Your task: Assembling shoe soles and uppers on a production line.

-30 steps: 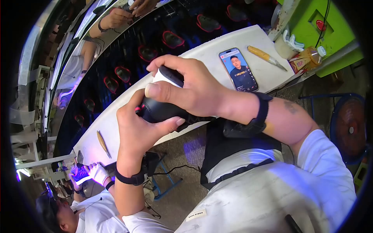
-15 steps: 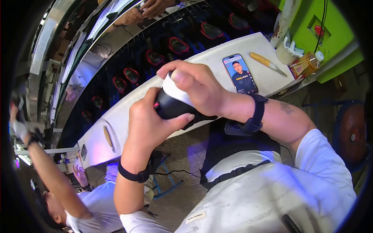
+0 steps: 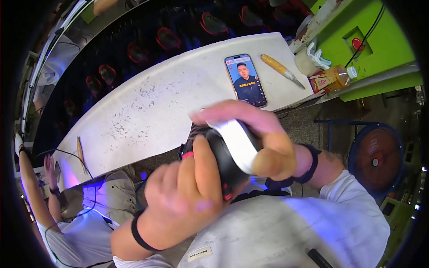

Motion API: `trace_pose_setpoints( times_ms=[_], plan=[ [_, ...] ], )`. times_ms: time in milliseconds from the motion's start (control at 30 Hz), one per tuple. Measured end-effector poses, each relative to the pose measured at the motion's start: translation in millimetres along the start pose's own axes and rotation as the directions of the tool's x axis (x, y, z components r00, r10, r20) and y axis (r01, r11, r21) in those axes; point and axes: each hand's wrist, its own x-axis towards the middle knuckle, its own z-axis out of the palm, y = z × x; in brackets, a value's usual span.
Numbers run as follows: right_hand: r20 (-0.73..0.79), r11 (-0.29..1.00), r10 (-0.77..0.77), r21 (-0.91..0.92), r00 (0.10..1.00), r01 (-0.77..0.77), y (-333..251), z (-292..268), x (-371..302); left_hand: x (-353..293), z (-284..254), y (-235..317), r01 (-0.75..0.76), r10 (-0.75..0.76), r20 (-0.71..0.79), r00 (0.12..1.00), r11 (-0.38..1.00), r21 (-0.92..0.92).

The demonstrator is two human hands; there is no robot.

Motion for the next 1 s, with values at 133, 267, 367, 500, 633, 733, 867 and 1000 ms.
trace_pose_setpoints(
  times_ms=[133,267,367,500,633,733,867,1000],
  plan=[
    [-0.149,0.927,-0.375,-0.089,0.915,0.365,20,4,-10,-24,22,15,-0.081,0.124,-0.16,0.979,0.965,0.249],
    [0.061,0.947,-0.317,-0.039,0.947,0.319,16,-2,-10,-17,28,17,-0.114,0.188,-0.246,0.951,0.951,0.287],
    [0.178,0.892,-0.411,-0.124,0.894,0.435,16,-8,3,-4,23,6,-0.254,0.306,-0.197,0.931,0.935,0.248],
    [0.339,0.894,-0.344,-0.168,0.876,0.416,15,-24,9,8,20,-6,-0.32,0.369,-0.206,0.906,0.918,0.235],
    [0.255,0.835,-0.371,-0.328,0.893,0.441,12,-18,4,16,12,-47,-0.397,0.375,-0.205,0.904,0.915,-0.078],
    [0.249,0.706,-0.433,-0.504,0.866,0.498,26,-4,3,-2,30,-96,-0.31,0.159,-0.432,0.888,0.9,-0.306],
    [0.106,0.577,-0.299,-0.771,0.948,0.268,87,-4,24,-36,24,-95,0.238,-0.445,-0.043,0.894,0.554,-0.798],
    [0.129,0.724,-0.156,-0.66,0.979,0.203,112,10,32,-68,18,-116,0.567,-0.534,0.26,0.805,0.56,-0.604]
  ],
)
